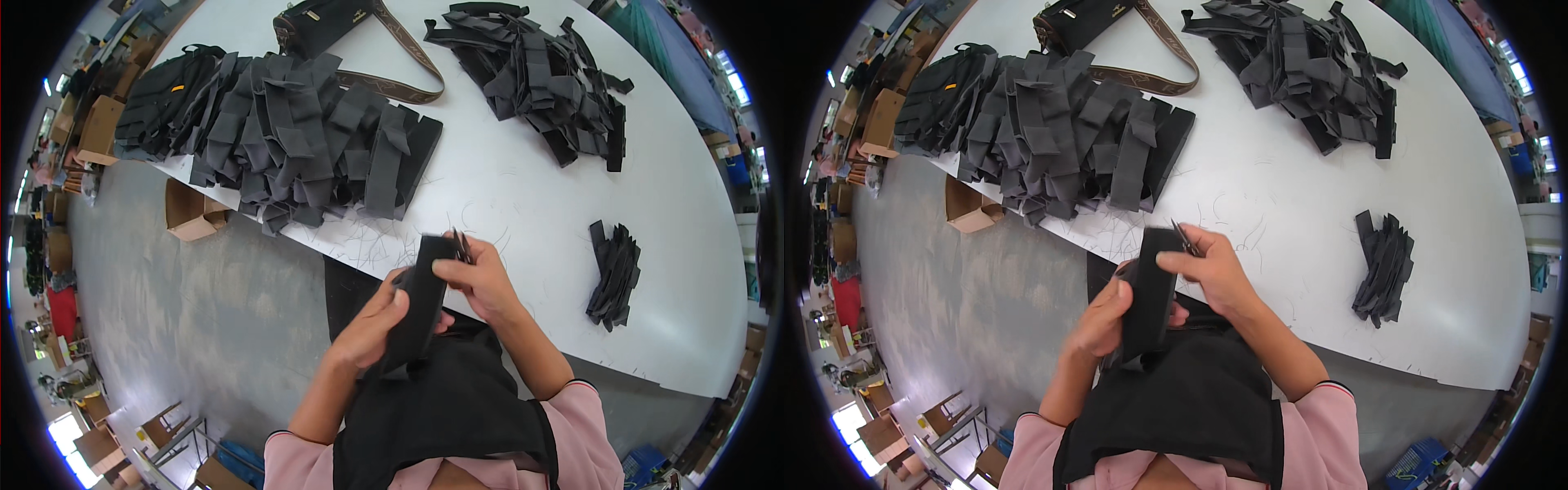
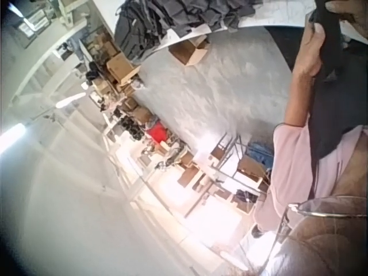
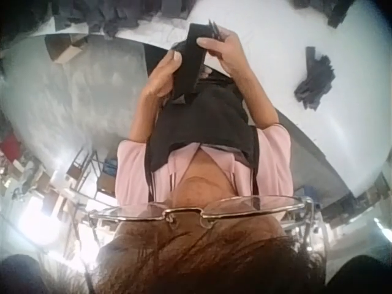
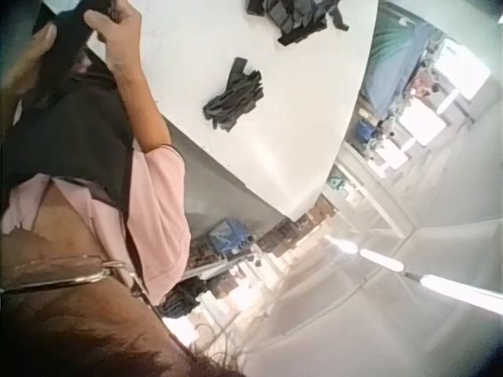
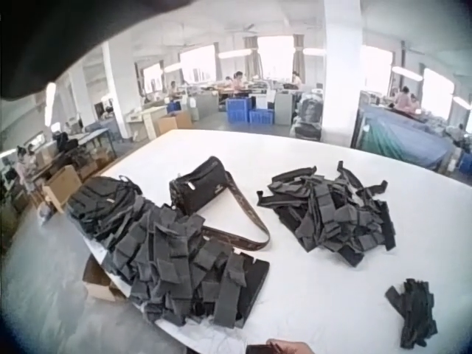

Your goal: Inspecting and trimming threads from black fabric garment components at a manufacturing workbench.

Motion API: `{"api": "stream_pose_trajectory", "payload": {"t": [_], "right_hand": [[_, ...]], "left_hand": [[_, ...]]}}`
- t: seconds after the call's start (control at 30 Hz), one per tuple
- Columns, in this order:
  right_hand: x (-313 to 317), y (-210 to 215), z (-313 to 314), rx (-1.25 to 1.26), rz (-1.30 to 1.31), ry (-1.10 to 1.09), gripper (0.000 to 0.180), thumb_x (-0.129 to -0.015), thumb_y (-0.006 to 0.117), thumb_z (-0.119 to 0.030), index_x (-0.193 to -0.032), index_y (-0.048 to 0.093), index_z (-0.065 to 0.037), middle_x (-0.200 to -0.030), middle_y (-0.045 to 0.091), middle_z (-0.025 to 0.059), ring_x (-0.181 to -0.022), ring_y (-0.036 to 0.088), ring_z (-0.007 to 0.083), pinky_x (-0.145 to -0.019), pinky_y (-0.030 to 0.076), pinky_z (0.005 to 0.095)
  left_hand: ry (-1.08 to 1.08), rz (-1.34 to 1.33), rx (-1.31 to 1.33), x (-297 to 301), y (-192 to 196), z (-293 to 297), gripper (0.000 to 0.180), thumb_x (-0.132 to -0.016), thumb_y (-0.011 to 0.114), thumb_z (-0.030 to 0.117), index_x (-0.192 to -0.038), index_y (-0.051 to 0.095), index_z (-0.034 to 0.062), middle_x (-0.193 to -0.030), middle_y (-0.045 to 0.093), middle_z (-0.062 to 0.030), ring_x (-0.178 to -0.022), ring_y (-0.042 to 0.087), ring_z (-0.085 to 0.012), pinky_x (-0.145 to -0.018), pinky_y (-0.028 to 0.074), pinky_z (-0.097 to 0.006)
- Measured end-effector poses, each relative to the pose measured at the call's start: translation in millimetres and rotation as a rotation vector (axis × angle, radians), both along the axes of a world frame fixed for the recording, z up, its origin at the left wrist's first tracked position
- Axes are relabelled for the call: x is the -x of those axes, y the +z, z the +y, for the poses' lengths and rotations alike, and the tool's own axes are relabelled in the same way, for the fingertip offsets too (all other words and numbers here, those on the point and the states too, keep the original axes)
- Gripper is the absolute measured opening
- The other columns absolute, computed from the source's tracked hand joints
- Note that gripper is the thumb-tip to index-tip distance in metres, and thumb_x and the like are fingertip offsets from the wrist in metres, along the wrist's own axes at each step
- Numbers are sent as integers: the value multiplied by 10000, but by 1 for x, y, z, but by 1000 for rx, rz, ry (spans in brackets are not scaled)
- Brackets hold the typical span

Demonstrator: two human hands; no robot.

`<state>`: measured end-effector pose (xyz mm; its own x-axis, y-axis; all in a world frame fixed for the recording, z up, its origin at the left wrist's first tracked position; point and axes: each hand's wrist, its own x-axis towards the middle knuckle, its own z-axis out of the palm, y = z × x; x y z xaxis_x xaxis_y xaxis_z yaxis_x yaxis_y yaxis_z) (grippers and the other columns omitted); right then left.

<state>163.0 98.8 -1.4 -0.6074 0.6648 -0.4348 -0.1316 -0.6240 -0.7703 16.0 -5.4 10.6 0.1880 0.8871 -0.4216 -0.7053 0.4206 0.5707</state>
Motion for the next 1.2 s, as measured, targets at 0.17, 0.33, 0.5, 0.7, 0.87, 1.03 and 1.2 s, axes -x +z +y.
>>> {"api": "stream_pose_trajectory", "payload": {"t": [0.17,0.33,0.5,0.7,0.87,1.03,1.2], "right_hand": [[0,2,-12,79,47,-8,201,-793,679,-94,-953,589,-13,-723,561,11,-669,530,74,-535,409,212],[-15,-1,-16,-962,-510,-219,267,-743,700,-61,-987,590,-61,-811,526,50,-604,528,107,-499,422,246],[-38,12,18,-1140,-512,48,291,-708,682,-35,-987,616,-83,-800,527,46,-597,529,165,-543,437,273],[-40,30,44,-1146,-411,397,326,-667,711,-15,-980,663,-89,-807,570,65,-710,547,199,-617,443,275],[-42,34,57,-1266,-322,506,325,-660,716,-4,-968,680,-101,-792,551,50,-667,523,184,-582,418,278],[-51,31,54,-1210,-297,478,335,-656,732,-24,-977,685,-110,-778,536,33,-648,508,183,-546,389,284],[-49,34,55,-1330,-278,509,324,-649,743,-32,-955,700,-131,-741,523,18,-665,506,186,-602,406,310]], "left_hand": [[-23,-25,-24,9,-10,22,414,-954,460,366,-1222,350,70,-965,588,-182,-826,636,-268,-779,534,-379],[16,-42,-1,3,-15,21,576,-946,473,373,-1391,240,92,-1002,581,-201,-741,617,-239,-649,516,-323],[-90,-177,23,10,-8,23,688,-940,479,385,-1460,137,91,-1065,575,-241,-706,587,-213,-615,494,-295],[-284,-122,33,16,4,21,702,-941,479,381,-1458,128,62,-1044,577,-264,-705,587,-215,-613,500,-298],[-330,-115,71,18,7,18,703,-940,483,369,-1453,133,39,-1021,581,-265,-703,588,-220,-613,506,-299],[-344,-120,84,17,6,18,701,-938,489,360,-1449,140,31,-1008,582,-258,-703,592,-220,-613,511,-294],[-337,-126,123,15,6,17,655,-927,511,331,-1420,212,22,-972,575,-299,-677,602,-257,-577,516,-311]]}}
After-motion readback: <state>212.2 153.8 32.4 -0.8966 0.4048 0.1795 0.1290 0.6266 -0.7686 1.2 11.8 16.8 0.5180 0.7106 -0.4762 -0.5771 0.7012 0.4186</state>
